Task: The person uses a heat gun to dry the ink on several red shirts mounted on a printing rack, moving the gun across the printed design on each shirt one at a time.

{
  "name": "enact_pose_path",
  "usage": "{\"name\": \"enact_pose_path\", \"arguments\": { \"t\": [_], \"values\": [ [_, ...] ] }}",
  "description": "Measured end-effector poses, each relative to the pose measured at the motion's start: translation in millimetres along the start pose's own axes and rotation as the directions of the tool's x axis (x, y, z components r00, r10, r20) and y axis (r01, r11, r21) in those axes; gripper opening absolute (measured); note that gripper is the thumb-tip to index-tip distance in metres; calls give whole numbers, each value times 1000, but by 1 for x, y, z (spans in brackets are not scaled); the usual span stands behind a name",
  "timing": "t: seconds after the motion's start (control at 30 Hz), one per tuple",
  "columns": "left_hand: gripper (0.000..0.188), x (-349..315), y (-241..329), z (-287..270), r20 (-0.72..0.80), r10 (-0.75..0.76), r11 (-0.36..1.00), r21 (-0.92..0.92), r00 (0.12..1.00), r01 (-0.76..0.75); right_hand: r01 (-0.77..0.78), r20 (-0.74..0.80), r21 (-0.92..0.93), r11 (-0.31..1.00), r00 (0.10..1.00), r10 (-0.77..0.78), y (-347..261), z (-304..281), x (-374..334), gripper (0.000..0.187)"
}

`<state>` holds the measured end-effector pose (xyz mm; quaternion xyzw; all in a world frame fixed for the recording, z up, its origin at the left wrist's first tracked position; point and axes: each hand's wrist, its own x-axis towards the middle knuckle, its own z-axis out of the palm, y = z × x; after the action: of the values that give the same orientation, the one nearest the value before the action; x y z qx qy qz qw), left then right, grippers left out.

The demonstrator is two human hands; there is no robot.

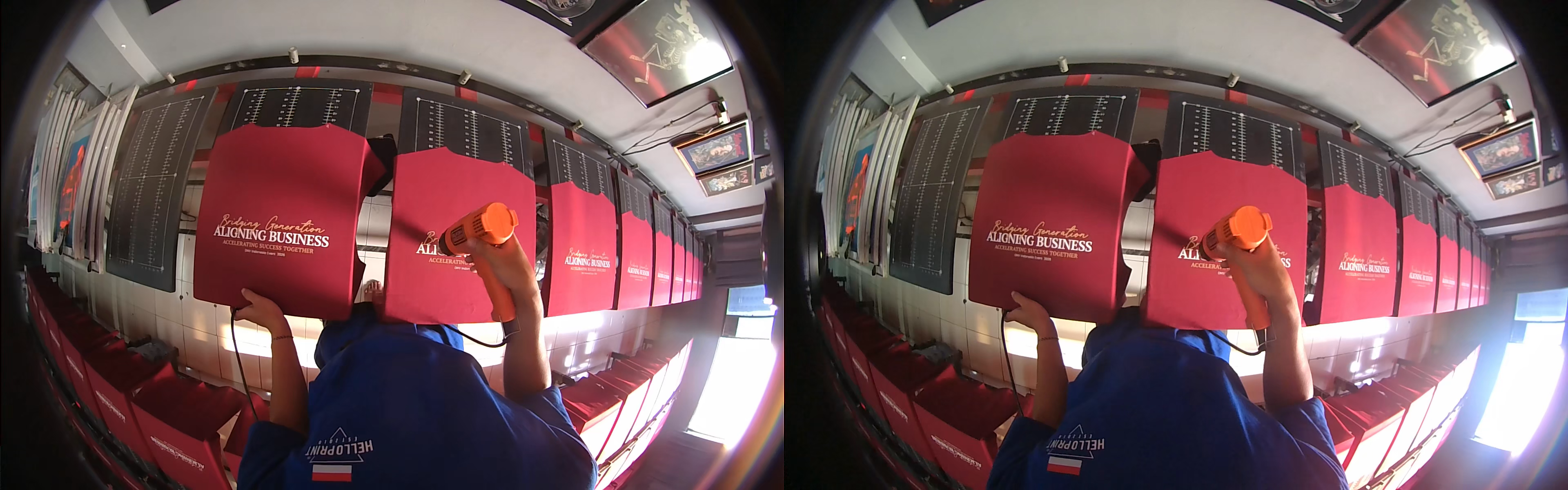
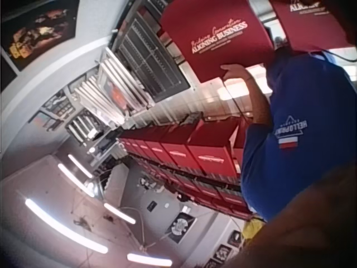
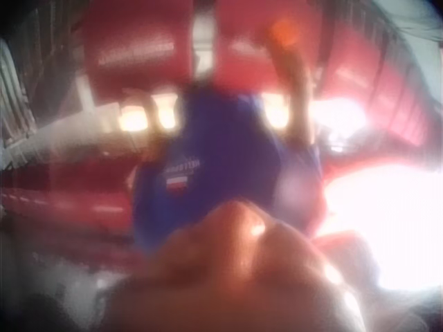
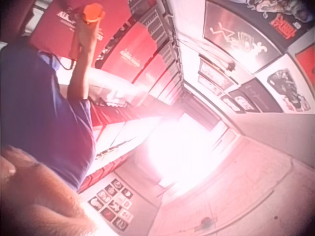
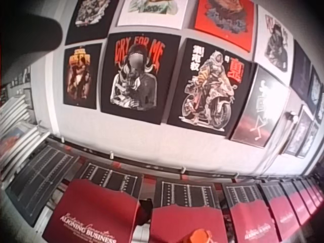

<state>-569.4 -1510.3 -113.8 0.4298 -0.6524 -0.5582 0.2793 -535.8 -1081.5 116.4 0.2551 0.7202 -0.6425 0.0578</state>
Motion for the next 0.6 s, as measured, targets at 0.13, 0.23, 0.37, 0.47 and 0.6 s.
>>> {"name": "enact_pose_path", "arguments": {
  "t": [0.13, 0.23, 0.37, 0.47, 0.6],
  "values": [
    [59, -2, 4, 1, -4, -31, 1000, 0, 1000, 31, 159, -37, 2, 987, 987, -159, 5, 1, 8, 39],
    [58, -4, 7, 2, -2, -48, 999, -4, 999, 48, 25, -18, -47, 999, 1000, -26, 5, 1, 7, 41],
    [57, -3, 4, 1, -14, -31, 999, -13, 999, 30, 101, -2, -11, 995, 995, -101, 7, 1, 9, 40],
    [57, -1, 1, 1, -12, -25, 1000, -12, 1000, 25, 108, -16, -40, 993, 994, -109, 2, 9, 7, 40],
    [56, -1, 1, 1, -11, -26, 999, -19, 1000, 26, 129, 60, 10, 992, 990, -129, 4, 10, 9, 40]
  ]
}}
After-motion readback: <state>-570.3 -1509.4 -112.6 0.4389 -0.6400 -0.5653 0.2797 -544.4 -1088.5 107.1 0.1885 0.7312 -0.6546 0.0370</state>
